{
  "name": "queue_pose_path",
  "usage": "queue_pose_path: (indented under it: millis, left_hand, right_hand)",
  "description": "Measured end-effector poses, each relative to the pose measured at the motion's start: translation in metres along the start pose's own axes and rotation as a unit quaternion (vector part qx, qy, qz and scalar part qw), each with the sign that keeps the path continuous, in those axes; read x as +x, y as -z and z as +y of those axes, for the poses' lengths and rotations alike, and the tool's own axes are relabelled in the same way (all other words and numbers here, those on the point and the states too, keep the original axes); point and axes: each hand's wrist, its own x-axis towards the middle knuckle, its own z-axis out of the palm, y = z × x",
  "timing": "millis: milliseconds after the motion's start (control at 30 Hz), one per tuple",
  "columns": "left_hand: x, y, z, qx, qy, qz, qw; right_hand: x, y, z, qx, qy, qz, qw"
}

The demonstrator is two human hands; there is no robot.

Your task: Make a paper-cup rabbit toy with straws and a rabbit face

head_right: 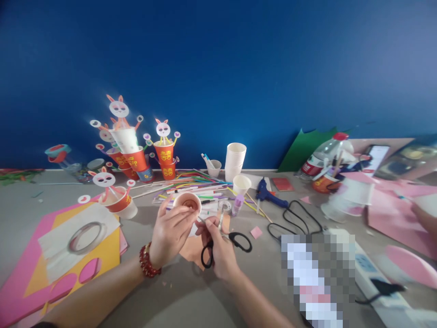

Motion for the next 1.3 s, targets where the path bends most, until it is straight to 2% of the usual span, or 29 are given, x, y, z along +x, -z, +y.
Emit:
queue_pose_path:
  millis: [133,267,367,467,567,633,667,733,833,900,1067,1167,1300]
  left_hand:
    - [0.000,-0.001,0.000,-0.006,0.001,0.005,1.000]
    - [-0.001,-0.003,-0.003,-0.067,0.050,-0.020,0.996]
    - [-0.003,-0.004,-0.007,-0.099,0.084,-0.036,0.991]
    - [-0.004,-0.005,-0.011,-0.117,0.118,-0.045,0.985]
    - [-0.004,-0.003,-0.015,-0.142,0.146,-0.062,0.977]
    - [-0.003,-0.002,-0.015,-0.151,0.153,-0.072,0.974]
    - [-0.003,-0.002,-0.014,-0.150,0.149,-0.072,0.975]
    - [-0.002,-0.001,-0.012,-0.136,0.129,-0.059,0.980]
    - [-0.003,-0.003,-0.007,-0.098,0.077,-0.035,0.992]
    - [-0.003,-0.004,-0.004,-0.065,0.040,-0.015,0.997]
    - [-0.004,-0.007,-0.003,-0.003,-0.016,0.012,1.000]
    - [-0.004,-0.007,-0.003,-0.020,-0.005,0.016,1.000]
    - [-0.004,-0.006,-0.004,-0.076,0.045,-0.012,0.996]
  right_hand:
    - [0.000,-0.002,-0.001,0.019,-0.014,0.000,1.000]
    - [0.002,0.004,0.001,-0.090,0.069,-0.024,0.993]
    - [0.004,0.011,0.001,-0.205,0.128,-0.051,0.969]
    - [0.006,0.017,-0.003,-0.299,0.182,-0.090,0.932]
    - [0.008,0.019,-0.009,-0.356,0.242,-0.121,0.894]
    - [0.008,0.019,-0.011,-0.369,0.261,-0.125,0.883]
    - [0.008,0.018,-0.010,-0.366,0.258,-0.121,0.886]
    - [0.008,0.016,-0.007,-0.332,0.226,-0.097,0.911]
    - [0.006,0.012,-0.001,-0.207,0.138,-0.060,0.967]
    - [0.004,0.007,0.001,-0.110,0.083,-0.042,0.990]
    - [0.001,0.000,-0.002,0.034,-0.014,-0.017,0.999]
    - [0.001,0.001,-0.002,0.009,0.001,-0.025,1.000]
    - [0.003,0.007,-0.001,-0.145,0.098,-0.030,0.984]
